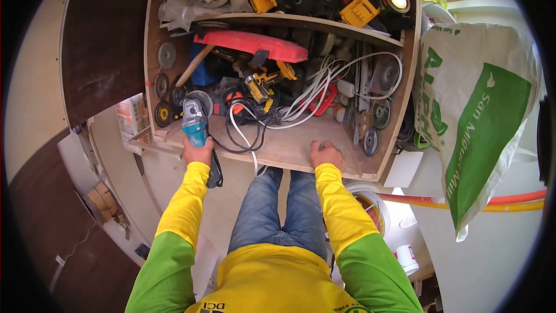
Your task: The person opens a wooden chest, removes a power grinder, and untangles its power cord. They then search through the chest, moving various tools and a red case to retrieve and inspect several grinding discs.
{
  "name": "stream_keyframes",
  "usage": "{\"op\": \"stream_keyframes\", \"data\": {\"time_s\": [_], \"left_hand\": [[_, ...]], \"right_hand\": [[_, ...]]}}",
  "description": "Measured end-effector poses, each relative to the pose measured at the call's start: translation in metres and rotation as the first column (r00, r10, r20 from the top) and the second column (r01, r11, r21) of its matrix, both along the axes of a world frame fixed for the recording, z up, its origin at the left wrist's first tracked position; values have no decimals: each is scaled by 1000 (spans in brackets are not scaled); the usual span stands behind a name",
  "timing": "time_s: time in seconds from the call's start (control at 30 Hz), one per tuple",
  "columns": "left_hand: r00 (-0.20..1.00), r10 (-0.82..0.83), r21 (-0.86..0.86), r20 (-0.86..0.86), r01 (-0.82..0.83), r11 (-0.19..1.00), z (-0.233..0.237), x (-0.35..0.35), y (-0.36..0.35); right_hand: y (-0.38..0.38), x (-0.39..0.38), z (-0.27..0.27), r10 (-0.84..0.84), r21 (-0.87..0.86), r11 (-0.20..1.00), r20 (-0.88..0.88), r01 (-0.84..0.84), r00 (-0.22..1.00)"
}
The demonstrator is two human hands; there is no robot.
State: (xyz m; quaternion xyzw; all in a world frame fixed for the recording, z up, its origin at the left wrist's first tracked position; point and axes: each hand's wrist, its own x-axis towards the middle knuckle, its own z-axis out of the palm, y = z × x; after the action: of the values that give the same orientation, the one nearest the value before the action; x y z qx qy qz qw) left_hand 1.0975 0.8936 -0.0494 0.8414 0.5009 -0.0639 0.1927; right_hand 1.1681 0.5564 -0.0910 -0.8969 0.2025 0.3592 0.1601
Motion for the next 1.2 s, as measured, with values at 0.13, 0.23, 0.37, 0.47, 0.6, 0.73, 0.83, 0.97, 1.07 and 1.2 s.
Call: {"op": "stream_keyframes", "data": {"time_s": [0.13, 0.23, 0.37, 0.47, 0.6, 0.73, 0.83, 0.97, 1.07, 1.2], "left_hand": [[1000, 6, 27, -3, -5, 1000, -6, -5, 2], [1000, -6, 5, -14, 6, 1000, -7, -6, 3], [1000, -13, 44, 2, 13, 999, -14, -16, 5], [998, -42, 39, 40, 41, 998, -12, -15, 3], [992, -92, 39, 89, 88, 995, -11, -13, 0], [991, -111, 75, 74, 105, 992, -14, -17, 0], [986, -164, 127, 43, 157, 979, -12, -12, -4], [992, -123, 84, 29, 120, 989, -10, -11, -2], [992, -117, 73, 56, 113, 991, -18, -17, 3], [995, -97, 60, 26, 95, 994, -17, -17, 5]], "right_hand": [[-1, 1, 0, -5, 5, 1000, -23, 5, 1000], [-8, 7, -12, -51, 44, 997, -106, 56, 993], [-23, 16, -111, -144, 260, 948, -160, 182, 977], [-15, 59, -174, -369, 480, 775, -187, 412, 910], [-1, 87, -289, -532, 524, 708, -44, 473, 846], [29, 114, -276, -770, 587, 431, -157, 685, 619], [50, 103, -311, -671, 611, 510, -157, 605, 724], [54, 96, -272, -555, 535, 636, -185, 557, 811], [56, 72, -224, -619, 526, 599, -174, 604, 765], [38, 42, -124, -406, 686, 503, -349, 526, 844]]}}
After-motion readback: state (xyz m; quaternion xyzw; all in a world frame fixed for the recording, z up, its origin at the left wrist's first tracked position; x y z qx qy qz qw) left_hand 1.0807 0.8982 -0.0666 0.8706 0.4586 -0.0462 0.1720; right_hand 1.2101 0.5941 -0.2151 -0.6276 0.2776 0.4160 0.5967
